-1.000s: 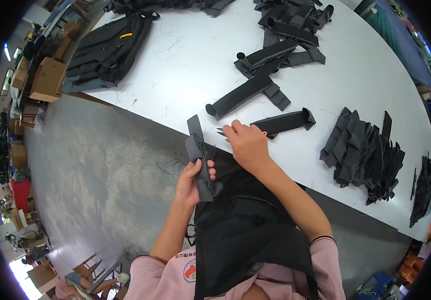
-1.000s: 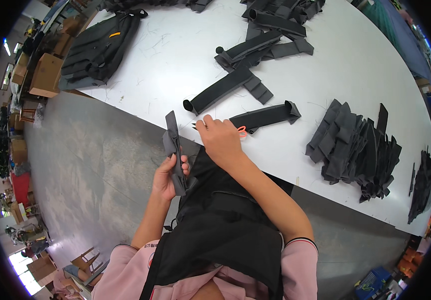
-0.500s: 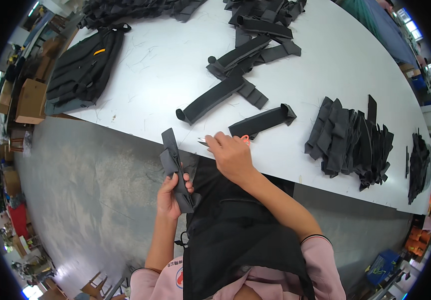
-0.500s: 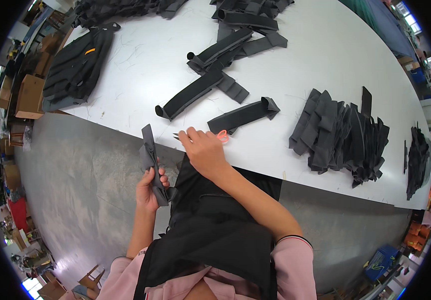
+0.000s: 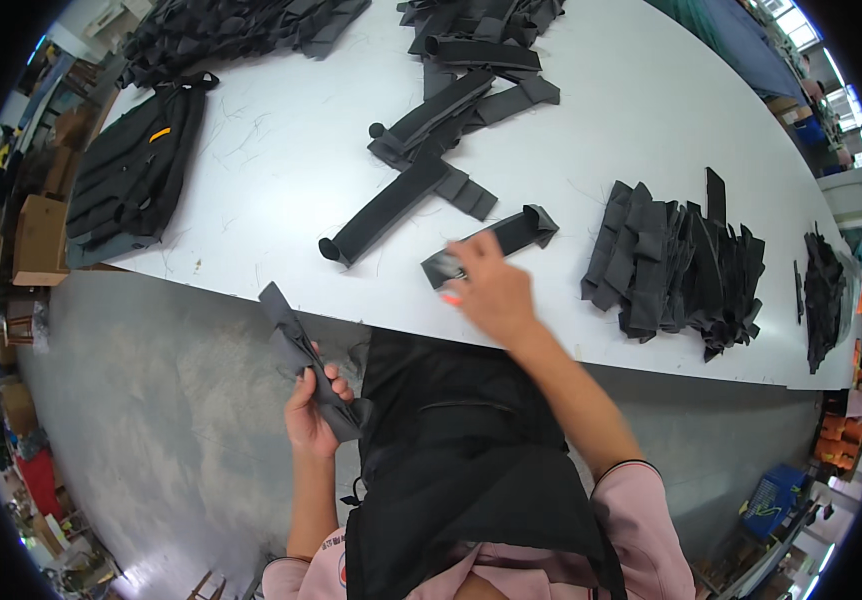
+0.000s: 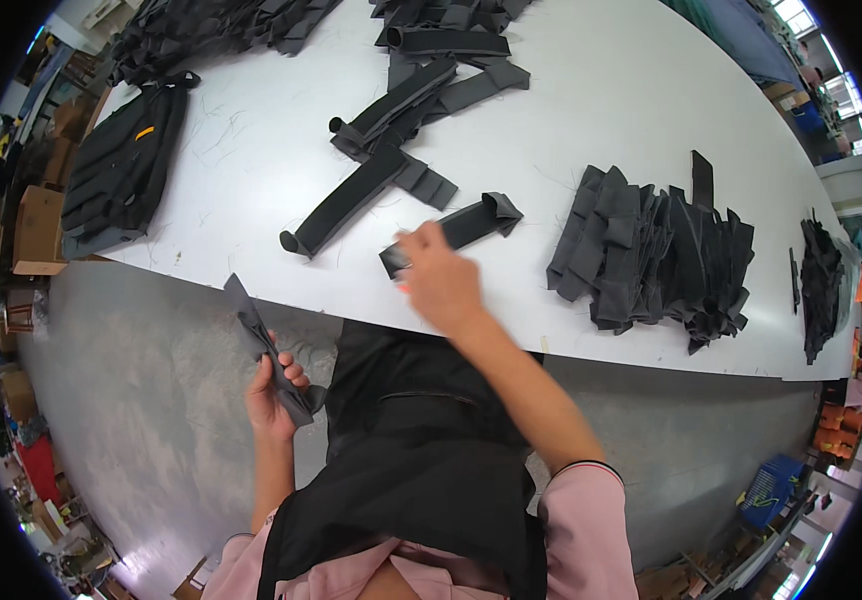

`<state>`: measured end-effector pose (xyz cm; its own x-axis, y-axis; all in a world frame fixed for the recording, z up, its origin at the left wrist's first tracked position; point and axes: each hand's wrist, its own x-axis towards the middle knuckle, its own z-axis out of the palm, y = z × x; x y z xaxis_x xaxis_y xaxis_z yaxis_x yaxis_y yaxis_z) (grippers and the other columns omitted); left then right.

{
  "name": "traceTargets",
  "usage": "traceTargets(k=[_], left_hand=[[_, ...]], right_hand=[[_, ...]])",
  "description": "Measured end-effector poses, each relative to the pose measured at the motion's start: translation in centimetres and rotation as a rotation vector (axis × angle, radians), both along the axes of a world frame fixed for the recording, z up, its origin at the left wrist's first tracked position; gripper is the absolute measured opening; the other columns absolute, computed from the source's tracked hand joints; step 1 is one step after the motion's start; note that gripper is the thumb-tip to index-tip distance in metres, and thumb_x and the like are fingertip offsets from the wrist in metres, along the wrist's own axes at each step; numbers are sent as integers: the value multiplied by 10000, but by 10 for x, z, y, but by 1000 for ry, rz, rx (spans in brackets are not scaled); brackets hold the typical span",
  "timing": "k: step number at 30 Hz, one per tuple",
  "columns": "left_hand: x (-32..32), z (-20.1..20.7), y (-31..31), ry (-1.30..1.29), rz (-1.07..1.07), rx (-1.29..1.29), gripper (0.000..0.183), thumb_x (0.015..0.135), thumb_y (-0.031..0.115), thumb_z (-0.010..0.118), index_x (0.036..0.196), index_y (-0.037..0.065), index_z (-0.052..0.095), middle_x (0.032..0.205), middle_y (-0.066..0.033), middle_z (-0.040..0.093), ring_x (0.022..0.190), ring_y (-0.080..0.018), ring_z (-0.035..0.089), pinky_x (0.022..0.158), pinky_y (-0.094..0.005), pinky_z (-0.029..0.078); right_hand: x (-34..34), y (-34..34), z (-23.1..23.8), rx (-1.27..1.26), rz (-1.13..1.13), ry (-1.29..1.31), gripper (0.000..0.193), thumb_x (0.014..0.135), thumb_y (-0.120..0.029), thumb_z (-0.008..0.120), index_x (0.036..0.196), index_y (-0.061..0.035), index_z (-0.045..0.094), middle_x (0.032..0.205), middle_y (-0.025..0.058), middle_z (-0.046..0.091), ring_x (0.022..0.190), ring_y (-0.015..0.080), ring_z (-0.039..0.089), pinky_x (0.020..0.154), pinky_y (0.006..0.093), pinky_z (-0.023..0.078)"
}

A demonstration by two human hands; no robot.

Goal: The recorder is sorting and organizing small black fabric strips on a large white table in a manufacturing facility.

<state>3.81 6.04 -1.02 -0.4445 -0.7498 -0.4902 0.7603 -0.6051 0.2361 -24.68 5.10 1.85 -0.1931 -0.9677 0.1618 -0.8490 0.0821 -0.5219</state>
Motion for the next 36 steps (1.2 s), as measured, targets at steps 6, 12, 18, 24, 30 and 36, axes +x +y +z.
traceTargets(k=[6,12,18,24,30,36], left_hand=[[-20,13,-10,52,-39,-62,438,920,174,505,1338,139,383,969,-121,519,832,-238,511,752,-371,448],[-29,13,-7,46,-99,-90,473,897,199,534,1340,111,395,946,-89,504,853,-215,495,793,-359,425],[-33,21,-28,-21,-74,-148,374,887,188,530,1220,31,460,917,-82,494,857,-209,490,804,-358,420],[-49,16,-25,-72,-130,-76,378,880,99,548,1231,4,446,995,-139,577,822,-222,555,763,-350,464],[-57,27,-20,-184,-148,-154,502,887,139,541,1332,11,348,981,-134,576,813,-204,550,767,-338,454],[-46,54,-78,-760,-177,-463,487,881,185,576,1286,-25,407,945,-94,613,802,-145,542,744,-260,425]], right_hand=[[-67,-8,-13,250,115,172,436,690,45,569,1110,-68,535,1012,102,529,751,328,617,613,430,495],[-52,17,-21,329,175,104,434,705,51,576,1116,-86,550,1134,45,534,848,297,618,688,383,509],[-60,23,-12,305,45,164,376,732,60,516,1078,-74,577,1140,41,546,835,308,621,687,389,511],[-25,-37,-2,-25,103,-60,431,717,65,508,1117,-82,575,1185,45,543,862,319,616,697,394,504],[-2,-107,-37,106,286,108,561,694,64,561,1225,-98,478,1237,75,489,816,325,621,653,409,502],[-11,-60,-5,99,481,107,620,682,59,570,1269,-99,446,1236,65,490,762,294,629,592,376,507]])
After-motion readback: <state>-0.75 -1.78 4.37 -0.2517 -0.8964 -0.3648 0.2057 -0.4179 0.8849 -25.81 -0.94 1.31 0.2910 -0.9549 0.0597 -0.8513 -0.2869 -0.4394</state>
